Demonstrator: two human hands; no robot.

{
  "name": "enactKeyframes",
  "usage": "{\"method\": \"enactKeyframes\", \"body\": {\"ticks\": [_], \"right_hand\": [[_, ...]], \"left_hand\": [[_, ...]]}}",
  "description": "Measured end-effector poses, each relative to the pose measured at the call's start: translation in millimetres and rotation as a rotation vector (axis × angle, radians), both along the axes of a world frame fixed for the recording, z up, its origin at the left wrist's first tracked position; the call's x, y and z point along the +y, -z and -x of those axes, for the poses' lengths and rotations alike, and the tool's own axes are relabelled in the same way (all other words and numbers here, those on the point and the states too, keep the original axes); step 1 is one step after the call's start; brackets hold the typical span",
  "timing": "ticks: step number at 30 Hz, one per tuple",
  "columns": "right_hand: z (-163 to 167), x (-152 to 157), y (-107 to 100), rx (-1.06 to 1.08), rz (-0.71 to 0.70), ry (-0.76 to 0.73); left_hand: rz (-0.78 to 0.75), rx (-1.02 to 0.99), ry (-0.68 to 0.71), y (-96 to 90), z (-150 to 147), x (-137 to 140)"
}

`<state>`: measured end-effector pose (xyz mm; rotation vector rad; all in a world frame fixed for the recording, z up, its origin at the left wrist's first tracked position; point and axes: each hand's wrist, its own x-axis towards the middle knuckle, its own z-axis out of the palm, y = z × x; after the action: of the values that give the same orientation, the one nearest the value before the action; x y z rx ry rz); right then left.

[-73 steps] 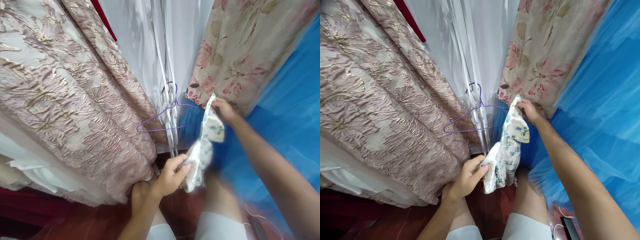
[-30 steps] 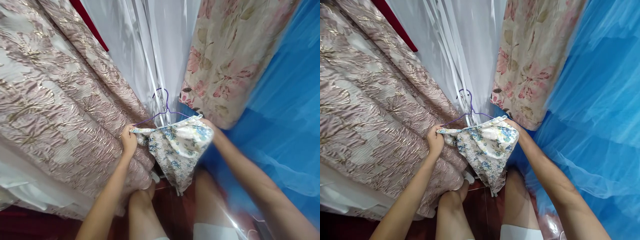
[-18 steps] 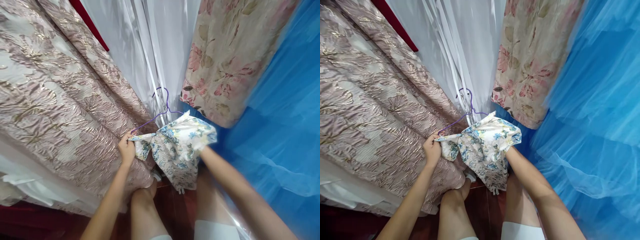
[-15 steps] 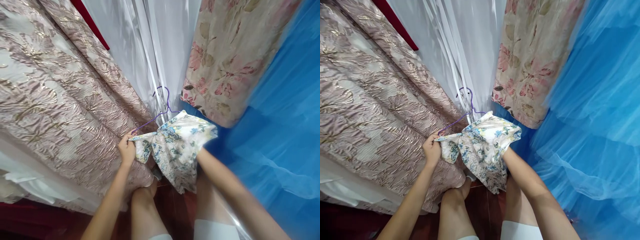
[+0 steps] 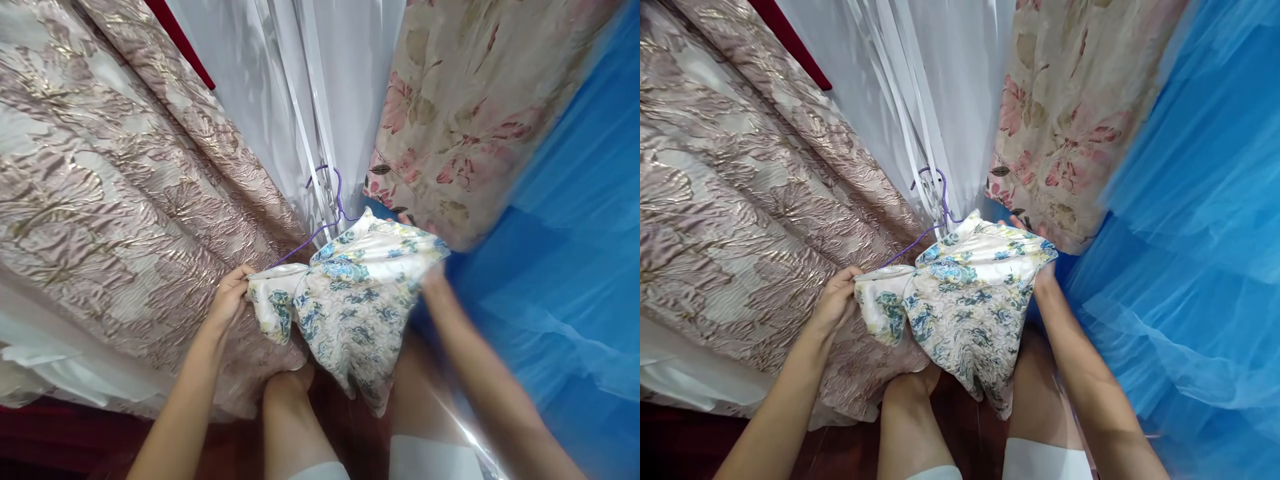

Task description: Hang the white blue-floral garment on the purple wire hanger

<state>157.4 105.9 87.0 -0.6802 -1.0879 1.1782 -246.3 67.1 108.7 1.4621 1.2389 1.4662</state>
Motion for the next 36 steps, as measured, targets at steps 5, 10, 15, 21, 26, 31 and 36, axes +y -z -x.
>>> {"method": "enactKeyframes", "body": {"ticks": [5,10,15,21,26,31,36], "right_hand": [[-29.1,-12.6,7.8,0.273,-0.043,0.070],[-31.0,-13.6,15.8,0.230,0.067,0.079],[-25.8,-7.6,17.7,0.310,0.125,0.024],[-28.7,0.8,19.1,0.285,0.164,0.002],[-24.0,0.9,22.1,0.277,0.150,0.029],[-22.6,-7.7,21.9,0.194,0.058,0.107],[-25.6,-15.7,17.2,0.038,-0.005,0.213]], "left_hand": [[0.044,0.009,0.078,-22.3,-11.5,8.1],[0.055,0.350,0.214,-44.0,-19.3,33.4],[-0.052,0.708,0.452,-64.4,-21.5,54.0],[-0.143,0.949,0.391,-78.3,-28.8,59.6],[-0.210,0.855,0.319,-73.6,-44.8,62.9],[-0.119,0.411,0.053,-32.0,-28.8,69.4],[-0.108,0.324,-0.100,0.8,-1.7,74.3]]}}
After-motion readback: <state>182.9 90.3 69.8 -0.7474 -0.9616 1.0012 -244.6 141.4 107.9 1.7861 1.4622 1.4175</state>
